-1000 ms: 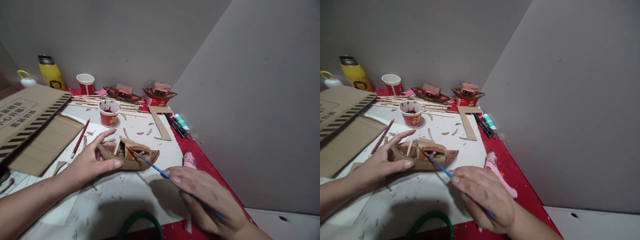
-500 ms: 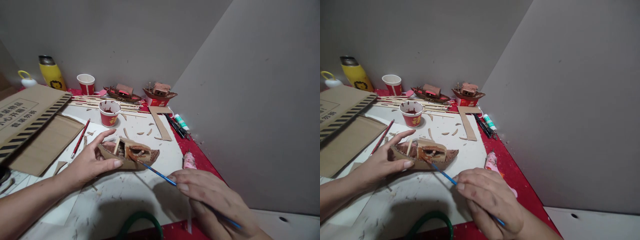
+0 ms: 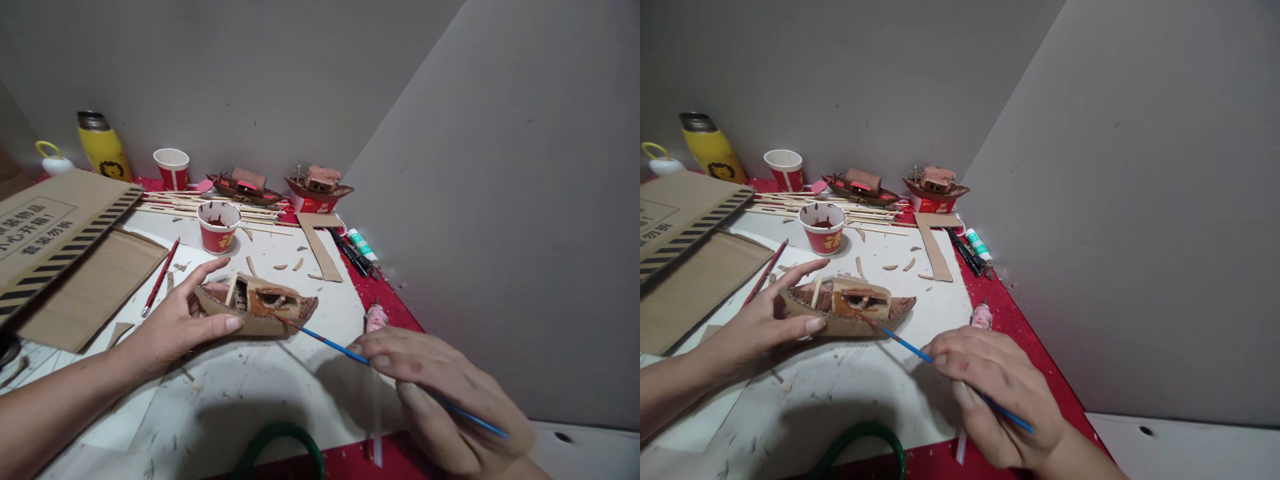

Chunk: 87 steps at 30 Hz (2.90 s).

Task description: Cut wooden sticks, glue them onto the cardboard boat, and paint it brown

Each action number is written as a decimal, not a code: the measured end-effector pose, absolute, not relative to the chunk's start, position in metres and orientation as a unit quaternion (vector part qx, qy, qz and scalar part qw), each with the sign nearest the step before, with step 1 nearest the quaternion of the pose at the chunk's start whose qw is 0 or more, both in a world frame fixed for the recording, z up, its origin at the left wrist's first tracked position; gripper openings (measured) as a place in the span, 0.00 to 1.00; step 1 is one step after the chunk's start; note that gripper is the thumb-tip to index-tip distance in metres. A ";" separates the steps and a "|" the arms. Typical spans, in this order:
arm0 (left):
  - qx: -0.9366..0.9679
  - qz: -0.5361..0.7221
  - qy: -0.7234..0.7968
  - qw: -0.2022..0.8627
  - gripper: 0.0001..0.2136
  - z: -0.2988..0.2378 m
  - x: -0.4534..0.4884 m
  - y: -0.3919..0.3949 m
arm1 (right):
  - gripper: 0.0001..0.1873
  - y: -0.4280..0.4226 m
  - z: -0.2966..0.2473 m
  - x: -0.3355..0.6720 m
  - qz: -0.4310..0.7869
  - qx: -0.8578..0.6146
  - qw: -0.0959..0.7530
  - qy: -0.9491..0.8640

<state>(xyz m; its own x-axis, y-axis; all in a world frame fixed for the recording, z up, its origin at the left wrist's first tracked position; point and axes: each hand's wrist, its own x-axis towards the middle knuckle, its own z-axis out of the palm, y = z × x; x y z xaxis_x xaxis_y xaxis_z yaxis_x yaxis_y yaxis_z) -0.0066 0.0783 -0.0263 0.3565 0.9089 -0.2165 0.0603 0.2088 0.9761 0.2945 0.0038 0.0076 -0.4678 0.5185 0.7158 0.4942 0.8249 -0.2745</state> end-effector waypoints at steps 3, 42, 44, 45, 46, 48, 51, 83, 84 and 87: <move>0.532 0.336 0.453 0.631 0.45 -0.026 -0.007 0.077 | 0.19 0.001 0.005 0.295 0.043 -0.315 0.452 -0.834; 0.618 0.361 0.483 0.505 0.46 -0.030 0.001 0.063 | 0.18 -0.005 0.010 0.269 0.004 -0.276 0.303 -0.912; 0.626 0.364 0.489 0.487 0.46 -0.029 0.002 0.062 | 0.15 -0.004 0.010 0.268 0.009 -0.267 0.300 -0.916; 0.630 0.365 0.491 0.478 0.46 -0.029 0.002 0.061 | 0.15 -0.004 0.010 0.268 0.014 -0.265 0.296 -0.918; 0.633 0.365 0.493 0.472 0.46 -0.029 0.002 0.061 | 0.16 -0.004 0.010 0.268 0.018 -0.265 0.294 -0.918; 0.640 0.360 0.493 0.466 0.46 -0.029 0.001 0.060 | 0.18 -0.005 0.012 0.269 0.022 -0.273 0.293 -0.916; 0.654 0.353 0.494 0.452 0.46 -0.029 0.000 0.059 | 0.21 -0.010 0.014 0.274 0.020 -0.296 0.296 -0.908; 0.760 0.411 0.378 0.332 0.21 -0.041 0.000 0.056 | 0.13 -0.010 -0.009 0.262 0.410 -0.402 0.552 -0.605; 0.762 0.408 0.376 0.333 0.18 -0.041 0.001 0.056 | 0.13 -0.009 -0.009 0.262 0.414 -0.396 0.548 -0.609; 0.764 0.392 0.383 0.342 0.15 -0.039 0.001 0.057 | 0.14 -0.007 -0.006 0.262 0.414 -0.386 0.529 -0.633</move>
<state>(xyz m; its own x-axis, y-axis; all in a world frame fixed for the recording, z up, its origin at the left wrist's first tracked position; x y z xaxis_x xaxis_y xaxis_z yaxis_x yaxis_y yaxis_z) 0.0011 0.0566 -0.0392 0.4004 0.8525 0.3360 0.3163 -0.4727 0.8225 0.2623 -0.0069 -0.0059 -0.1438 0.9256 0.3501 0.0505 0.3601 -0.9315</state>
